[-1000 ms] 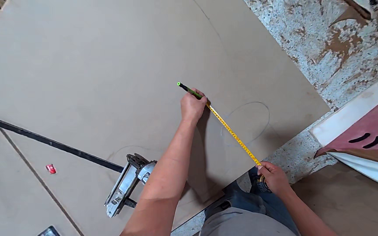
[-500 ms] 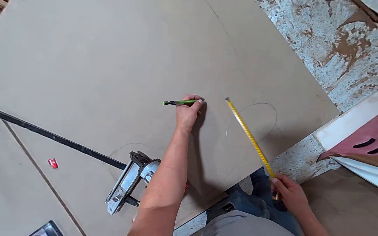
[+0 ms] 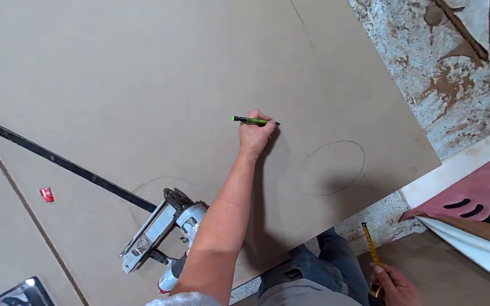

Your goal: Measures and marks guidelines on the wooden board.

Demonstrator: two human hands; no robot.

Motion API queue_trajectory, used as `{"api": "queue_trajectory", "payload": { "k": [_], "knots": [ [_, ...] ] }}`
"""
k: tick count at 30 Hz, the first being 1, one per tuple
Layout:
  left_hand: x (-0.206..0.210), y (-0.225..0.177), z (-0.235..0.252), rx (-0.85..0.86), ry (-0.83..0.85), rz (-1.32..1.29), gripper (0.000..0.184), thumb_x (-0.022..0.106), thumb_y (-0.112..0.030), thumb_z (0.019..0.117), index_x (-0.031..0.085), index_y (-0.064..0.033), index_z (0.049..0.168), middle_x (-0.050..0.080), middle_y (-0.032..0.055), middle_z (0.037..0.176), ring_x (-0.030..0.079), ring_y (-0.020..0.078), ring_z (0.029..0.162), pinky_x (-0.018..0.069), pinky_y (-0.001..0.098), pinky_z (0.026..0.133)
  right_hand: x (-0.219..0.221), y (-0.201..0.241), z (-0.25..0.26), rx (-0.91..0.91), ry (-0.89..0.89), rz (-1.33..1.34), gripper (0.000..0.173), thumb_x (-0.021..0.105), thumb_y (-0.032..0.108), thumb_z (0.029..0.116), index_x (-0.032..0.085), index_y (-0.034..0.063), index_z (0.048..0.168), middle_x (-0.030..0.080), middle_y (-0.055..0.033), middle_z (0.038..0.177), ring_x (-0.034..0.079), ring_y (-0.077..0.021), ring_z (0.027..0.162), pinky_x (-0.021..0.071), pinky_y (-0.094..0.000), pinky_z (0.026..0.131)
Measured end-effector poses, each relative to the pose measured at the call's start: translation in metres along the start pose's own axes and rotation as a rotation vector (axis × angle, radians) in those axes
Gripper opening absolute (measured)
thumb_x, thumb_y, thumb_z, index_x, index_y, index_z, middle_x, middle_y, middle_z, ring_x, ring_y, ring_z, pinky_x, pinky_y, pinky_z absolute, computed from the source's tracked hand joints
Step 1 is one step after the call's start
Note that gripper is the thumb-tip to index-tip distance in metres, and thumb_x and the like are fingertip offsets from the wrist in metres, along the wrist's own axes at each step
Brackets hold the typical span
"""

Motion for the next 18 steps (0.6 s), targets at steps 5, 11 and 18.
{"api": "queue_trajectory", "payload": {
  "k": [5,11,18],
  "knots": [
    [-0.001,0.003,0.001,-0.002,-0.01,0.013,0.01,0.076,-0.012,0.0871,0.068,-0.0073,0.091,0.073,0.0039,0.078,0.07,0.0141,0.064,0.0609,0.0321,0.059,0.018,0.007,0.005,-0.054,0.052,0.001,0.023,0.056,0.017,0.1042,0.073,0.0024,0.108,0.071,-0.0037,0.079,0.066,-0.0124,0.068,0.0575,-0.0274,0.063],
    [0.0,0.001,0.001,0.008,-0.016,0.031,0.01,0.076,-0.013,0.0873,0.068,-0.0077,0.091,0.073,0.0027,0.076,0.069,0.0128,0.062,0.0602,0.0313,0.058,0.014,0.005,0.003,-0.042,0.038,-0.033,0.023,0.056,0.016,0.1039,0.074,0.0028,0.107,0.071,-0.0025,0.078,0.066,-0.0111,0.067,0.0571,-0.0265,0.063],
    [0.0,0.001,0.001,0.024,0.001,0.066,0.01,0.075,-0.014,0.0881,0.069,-0.0078,0.091,0.073,0.0029,0.079,0.07,0.0133,0.065,0.0608,0.0327,0.06,0.01,0.002,0.003,-0.008,0.025,-0.065,0.023,0.056,0.018,0.1038,0.073,0.0024,0.11,0.072,-0.004,0.079,0.068,-0.0136,0.069,0.0595,-0.0308,0.065]
  ]
}}
Point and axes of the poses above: each hand's wrist, its own z-axis towards the middle knuckle, its own x-axis out of the palm, y = z × x, the point moved 6 cm from there along z, towards the middle knuckle
